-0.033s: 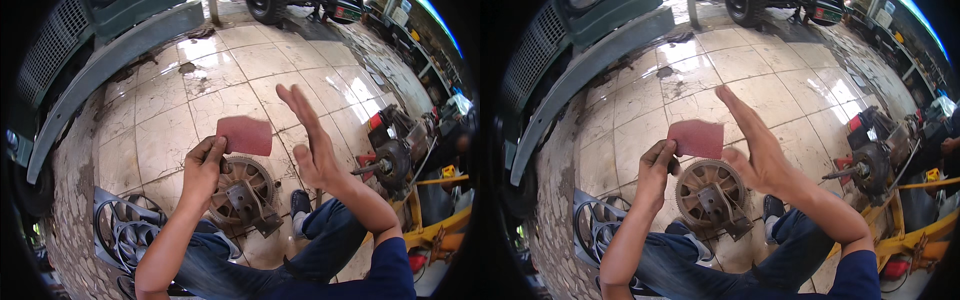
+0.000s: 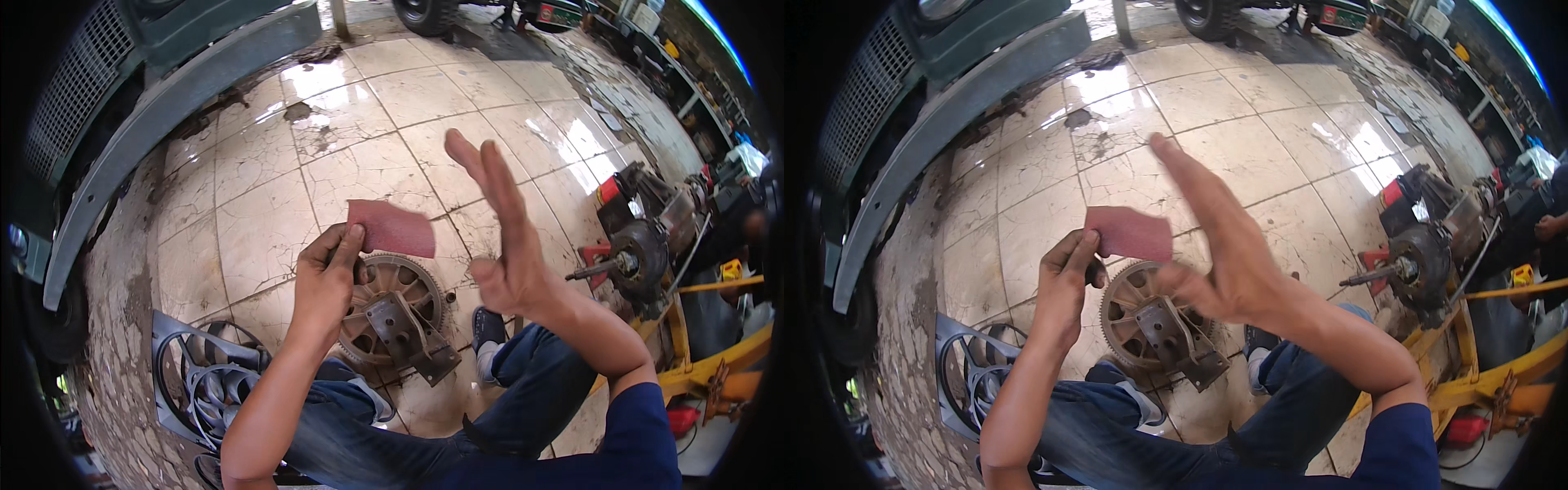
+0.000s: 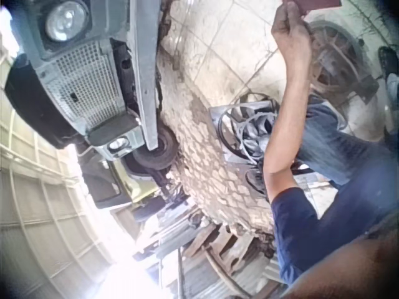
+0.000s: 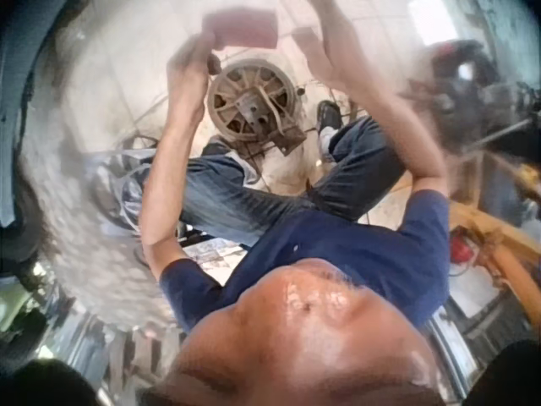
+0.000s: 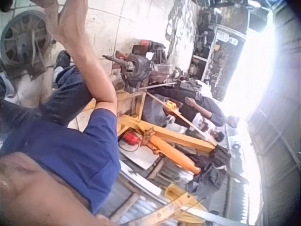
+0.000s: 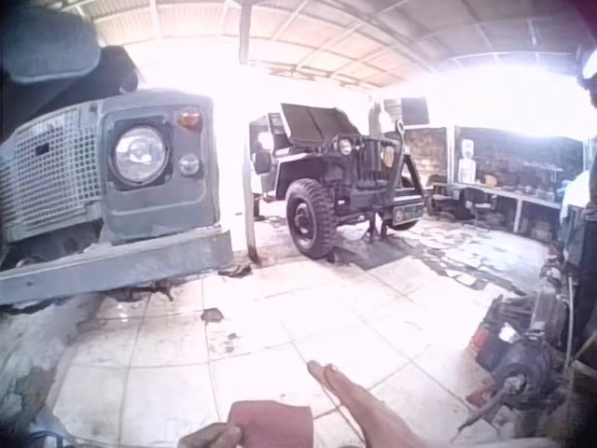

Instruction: The person sits on the floor and uses a sanding block to smooth a small metal part. They repeatedly rub the sanding block over the edges and surfaces of the part while holding it in their left hand.

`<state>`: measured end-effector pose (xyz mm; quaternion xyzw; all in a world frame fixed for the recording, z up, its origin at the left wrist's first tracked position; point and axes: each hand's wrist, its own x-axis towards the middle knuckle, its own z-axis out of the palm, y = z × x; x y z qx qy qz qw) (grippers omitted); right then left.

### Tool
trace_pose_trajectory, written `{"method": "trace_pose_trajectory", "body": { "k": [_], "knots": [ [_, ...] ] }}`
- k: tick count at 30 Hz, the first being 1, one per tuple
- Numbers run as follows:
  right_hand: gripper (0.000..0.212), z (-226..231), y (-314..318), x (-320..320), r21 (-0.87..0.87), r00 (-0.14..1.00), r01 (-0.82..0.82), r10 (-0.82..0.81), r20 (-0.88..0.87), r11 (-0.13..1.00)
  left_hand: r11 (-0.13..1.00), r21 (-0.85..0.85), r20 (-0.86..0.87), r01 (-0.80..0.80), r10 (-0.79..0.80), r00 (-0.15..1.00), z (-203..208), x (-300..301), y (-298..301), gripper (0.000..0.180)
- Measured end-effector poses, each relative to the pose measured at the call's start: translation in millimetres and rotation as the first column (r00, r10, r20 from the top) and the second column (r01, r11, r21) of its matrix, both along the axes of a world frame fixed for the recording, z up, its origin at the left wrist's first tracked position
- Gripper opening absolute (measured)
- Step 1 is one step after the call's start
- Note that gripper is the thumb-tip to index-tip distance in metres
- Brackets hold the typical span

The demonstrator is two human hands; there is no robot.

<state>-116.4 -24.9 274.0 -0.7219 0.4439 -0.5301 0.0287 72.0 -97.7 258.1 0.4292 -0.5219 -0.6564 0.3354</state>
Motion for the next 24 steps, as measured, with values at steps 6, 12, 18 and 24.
{"method": "trace_pose_trajectory", "body": {
  "k": [6,12,18,24],
  "knots": [
    [0.069,-50,-6,-45,0.544,0.686,0.506,0.071,-0.724,0.669,0.998,-0.053,-0.031,-0.042,0.040,0.999,5,2,2,0.023],
    [0.065,-9,-2,-37,0.637,0.995,0.075,-0.101,0.004,0.768,0.998,0.024,-0.089,0.054,-0.052,0.995,-2,3,-8,0.023],
    [0.053,-5,1,-39,0.665,0.856,-0.338,-0.076,0.511,0.666,0.984,-0.073,-0.023,0.163,-0.166,0.986,5,-2,-4,0.022],
    [0.054,-2,5,-34,0.690,0.831,-0.444,-0.027,0.556,0.571,0.954,-0.104,0.017,0.280,-0.279,0.960,-4,-10,5,0.023]
  ]
}}
